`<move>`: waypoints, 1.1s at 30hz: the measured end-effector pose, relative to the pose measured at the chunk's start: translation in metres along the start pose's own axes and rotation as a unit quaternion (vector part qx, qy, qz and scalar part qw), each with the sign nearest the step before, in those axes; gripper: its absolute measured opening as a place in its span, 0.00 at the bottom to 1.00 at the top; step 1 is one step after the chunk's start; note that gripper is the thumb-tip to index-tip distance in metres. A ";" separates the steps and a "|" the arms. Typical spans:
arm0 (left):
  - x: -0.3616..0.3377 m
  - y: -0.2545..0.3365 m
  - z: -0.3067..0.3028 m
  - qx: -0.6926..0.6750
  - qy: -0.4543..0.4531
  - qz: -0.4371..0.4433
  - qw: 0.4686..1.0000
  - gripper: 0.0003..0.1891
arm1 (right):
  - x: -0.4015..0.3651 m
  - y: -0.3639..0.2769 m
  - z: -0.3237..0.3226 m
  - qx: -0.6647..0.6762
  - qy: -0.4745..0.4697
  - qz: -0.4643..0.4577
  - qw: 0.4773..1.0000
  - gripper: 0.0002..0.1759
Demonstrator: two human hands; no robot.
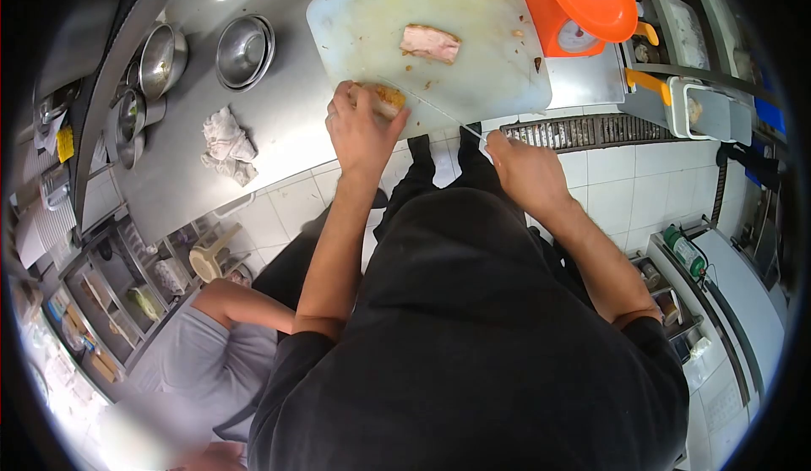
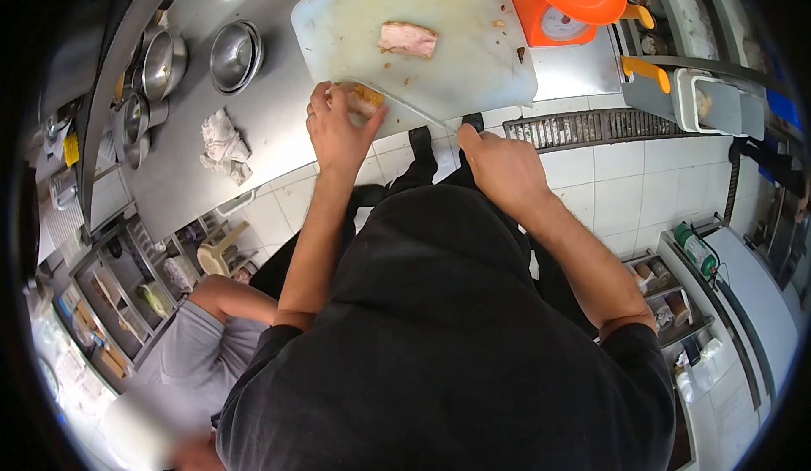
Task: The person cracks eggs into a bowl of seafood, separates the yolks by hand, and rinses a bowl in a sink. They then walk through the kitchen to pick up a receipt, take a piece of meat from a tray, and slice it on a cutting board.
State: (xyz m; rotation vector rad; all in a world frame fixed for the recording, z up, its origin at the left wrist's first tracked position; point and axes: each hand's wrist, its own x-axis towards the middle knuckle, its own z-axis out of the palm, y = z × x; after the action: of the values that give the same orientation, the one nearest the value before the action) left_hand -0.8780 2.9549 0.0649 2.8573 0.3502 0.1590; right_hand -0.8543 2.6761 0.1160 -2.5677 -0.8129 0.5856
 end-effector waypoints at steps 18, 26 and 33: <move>-0.004 -0.005 0.017 -0.088 0.036 -0.007 0.995 0.30 | -0.008 0.002 0.004 -0.048 -0.010 -0.053 0.997 0.12; -0.001 -0.001 0.014 -0.091 0.025 -0.025 0.995 0.30 | -0.007 0.003 0.006 -0.052 -0.002 -0.052 0.997 0.13; -0.001 -0.003 0.015 -0.090 0.024 -0.020 0.995 0.31 | 0.000 0.004 0.011 -0.055 -0.008 -0.055 0.997 0.13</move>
State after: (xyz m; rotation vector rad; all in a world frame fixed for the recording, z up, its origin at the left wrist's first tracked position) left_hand -0.8772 2.9537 0.0499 2.6701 0.3829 0.2385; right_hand -0.8582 2.6756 0.1053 -2.5993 -1.0116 0.5416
